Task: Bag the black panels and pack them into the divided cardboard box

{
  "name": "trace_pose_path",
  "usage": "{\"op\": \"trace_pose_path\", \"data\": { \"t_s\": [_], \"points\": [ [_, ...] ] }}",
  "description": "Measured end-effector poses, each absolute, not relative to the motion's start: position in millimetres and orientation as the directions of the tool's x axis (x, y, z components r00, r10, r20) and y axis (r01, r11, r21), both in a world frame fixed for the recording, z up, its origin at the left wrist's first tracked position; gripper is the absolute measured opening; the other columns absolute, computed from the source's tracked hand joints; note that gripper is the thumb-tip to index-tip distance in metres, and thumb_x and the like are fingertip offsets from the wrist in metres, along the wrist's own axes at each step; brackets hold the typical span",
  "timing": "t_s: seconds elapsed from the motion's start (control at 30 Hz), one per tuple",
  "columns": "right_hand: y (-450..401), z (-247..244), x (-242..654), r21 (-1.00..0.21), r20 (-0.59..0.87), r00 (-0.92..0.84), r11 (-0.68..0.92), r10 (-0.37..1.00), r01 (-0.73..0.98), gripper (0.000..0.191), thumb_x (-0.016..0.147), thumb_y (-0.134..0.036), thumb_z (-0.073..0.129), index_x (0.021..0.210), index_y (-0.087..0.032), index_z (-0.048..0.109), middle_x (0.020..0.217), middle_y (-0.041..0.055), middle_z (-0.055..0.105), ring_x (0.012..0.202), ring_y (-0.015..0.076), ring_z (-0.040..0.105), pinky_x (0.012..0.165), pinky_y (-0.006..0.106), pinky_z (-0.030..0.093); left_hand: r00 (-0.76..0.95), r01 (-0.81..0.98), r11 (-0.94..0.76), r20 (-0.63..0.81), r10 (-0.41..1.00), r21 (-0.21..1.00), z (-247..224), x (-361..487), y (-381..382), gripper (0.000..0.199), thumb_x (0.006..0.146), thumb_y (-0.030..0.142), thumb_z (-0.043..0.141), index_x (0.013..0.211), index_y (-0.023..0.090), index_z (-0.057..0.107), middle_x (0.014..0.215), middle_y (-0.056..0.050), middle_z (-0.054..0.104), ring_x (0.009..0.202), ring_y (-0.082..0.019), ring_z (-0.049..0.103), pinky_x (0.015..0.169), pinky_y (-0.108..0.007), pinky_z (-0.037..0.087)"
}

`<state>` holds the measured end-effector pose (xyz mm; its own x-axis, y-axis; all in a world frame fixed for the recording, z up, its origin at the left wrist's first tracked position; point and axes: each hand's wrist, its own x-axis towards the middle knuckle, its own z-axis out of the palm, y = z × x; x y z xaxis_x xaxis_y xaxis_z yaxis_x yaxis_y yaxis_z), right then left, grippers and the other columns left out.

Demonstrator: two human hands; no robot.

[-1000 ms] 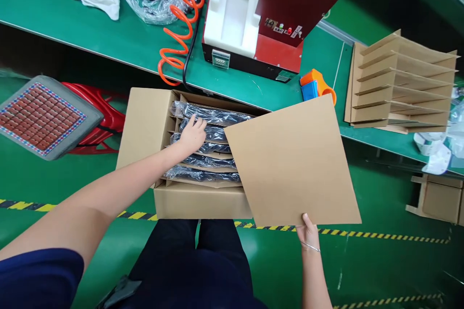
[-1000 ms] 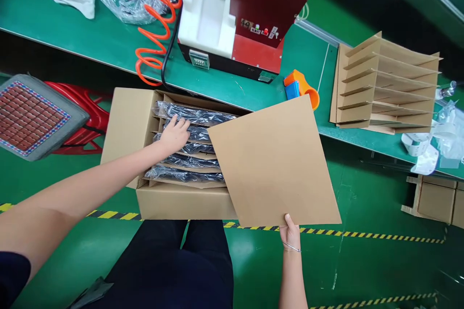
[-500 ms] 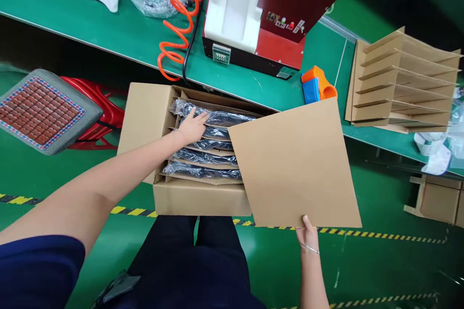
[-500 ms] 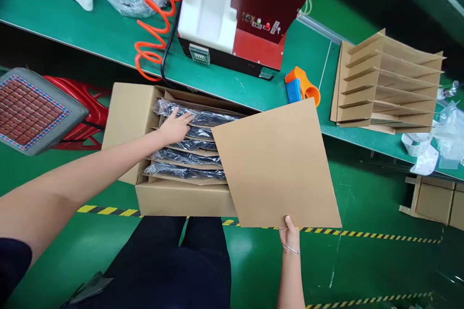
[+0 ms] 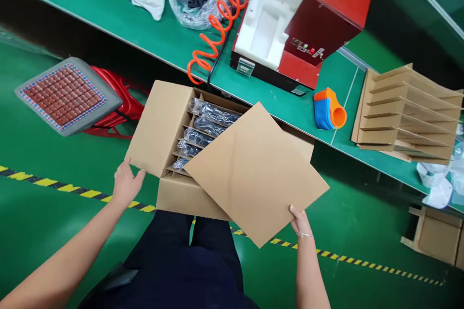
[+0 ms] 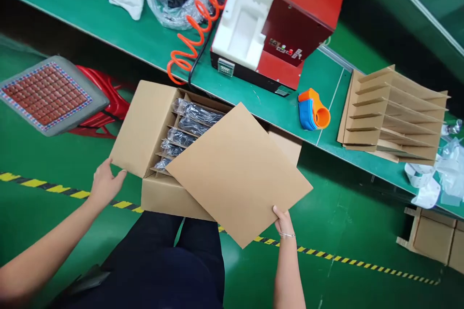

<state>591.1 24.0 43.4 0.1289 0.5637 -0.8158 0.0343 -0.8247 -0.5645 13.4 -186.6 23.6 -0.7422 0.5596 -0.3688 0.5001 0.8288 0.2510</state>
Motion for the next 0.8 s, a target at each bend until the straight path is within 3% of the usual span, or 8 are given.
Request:
{"op": "trace_pose_path", "data": {
  "t_s": [0.27, 0.4, 0.5, 0.6, 0.67, 0.73, 0.8],
  "points": [
    [62.4, 32.6, 592.6, -0.507, -0.839, 0.052, -0.813, 0.541, 0.285, 0.059, 0.050, -0.049, 0.092, 0.098, -0.021, 0.071, 0.100, 0.0099, 0.078, 0.098, 0.0340, 0.073, 0.084, 0.045, 0.062, -0.727, 0.320, 0.868, -0.488, 0.483, 0.381, 1.3, 70.7, -213.4, 0.077, 0.083, 0.038, 0.044, 0.146, -0.006, 0.034, 0.149, -0.030, 0.043, 0.141, -0.038, 0.040, 0.119, -0.051, 0.033],
    [70.3, 39.2, 607.5, -0.428, -0.872, 0.055, -0.812, 0.487, 0.397, 0.057, 0.047, -0.046, 0.093, 0.091, -0.015, 0.073, 0.096, 0.0167, 0.077, 0.092, 0.0379, 0.073, 0.081, 0.051, 0.061, -0.745, 0.215, 0.891, -0.522, 0.415, 0.400, -8.8, 82.4, -220.2, 0.081, 0.085, 0.037, 0.046, 0.149, -0.007, 0.025, 0.151, -0.033, 0.038, 0.141, -0.041, 0.039, 0.115, -0.055, 0.037],
    [79.0, 28.4, 611.4, -0.439, -0.843, 0.113, -0.794, 0.526, 0.421, 0.058, 0.048, -0.048, 0.091, 0.093, -0.019, 0.070, 0.100, 0.0126, 0.077, 0.095, 0.0339, 0.073, 0.080, 0.047, 0.061, -0.728, 0.187, 0.888, -0.547, 0.413, 0.420, -16.2, 87.0, -226.4, 0.080, 0.086, 0.036, 0.049, 0.152, -0.002, 0.023, 0.153, -0.030, 0.038, 0.139, -0.041, 0.043, 0.110, -0.055, 0.043],
    [83.2, 12.1, 611.0, -0.488, -0.783, 0.180, -0.767, 0.596, 0.416, 0.055, 0.050, -0.051, 0.088, 0.091, -0.024, 0.066, 0.098, 0.0051, 0.077, 0.099, 0.0274, 0.071, 0.081, 0.038, 0.059, -0.716, 0.208, 0.872, -0.538, 0.445, 0.443, -17.6, 90.4, -232.4, 0.081, 0.086, 0.034, 0.050, 0.154, 0.000, 0.021, 0.149, -0.030, 0.044, 0.132, -0.039, 0.053, 0.104, -0.053, 0.050],
    [81.9, 3.7, 610.4, -0.497, -0.764, 0.208, -0.763, 0.611, 0.414, 0.051, 0.050, -0.052, 0.087, 0.085, -0.024, 0.063, 0.089, 0.0032, 0.077, 0.094, 0.0259, 0.072, 0.078, 0.036, 0.059, -0.724, 0.259, 0.853, -0.493, 0.483, 0.454, -13.5, 93.2, -234.6, 0.078, 0.087, 0.032, 0.048, 0.153, -0.002, 0.022, 0.150, -0.031, 0.042, 0.136, -0.039, 0.047, 0.109, -0.057, 0.044],
    [78.8, -1.1, 610.3, -0.495, -0.759, 0.224, -0.765, 0.611, 0.412, 0.050, 0.049, -0.052, 0.087, 0.080, -0.024, 0.061, 0.082, 0.0021, 0.075, 0.088, 0.0251, 0.071, 0.074, 0.035, 0.058, -0.687, 0.348, 0.797, -0.444, 0.576, 0.494, -7.0, 97.3, -231.4, 0.068, 0.089, 0.030, 0.045, 0.150, 0.003, 0.035, 0.152, -0.026, 0.043, 0.143, -0.036, 0.040, 0.117, -0.055, 0.035],
    [75.8, -3.0, 610.6, -0.492, -0.757, 0.235, -0.769, 0.610, 0.408, 0.050, 0.048, -0.052, 0.087, 0.077, -0.024, 0.059, 0.079, 0.0011, 0.074, 0.084, 0.0243, 0.071, 0.072, 0.034, 0.058, -0.526, 0.518, 0.639, -0.377, 0.762, 0.569, -1.5, 101.6, -219.0, 0.054, 0.092, 0.027, 0.042, 0.144, 0.014, 0.051, 0.149, -0.016, 0.051, 0.143, -0.028, 0.042, 0.120, -0.047, 0.032]
  ]
}}
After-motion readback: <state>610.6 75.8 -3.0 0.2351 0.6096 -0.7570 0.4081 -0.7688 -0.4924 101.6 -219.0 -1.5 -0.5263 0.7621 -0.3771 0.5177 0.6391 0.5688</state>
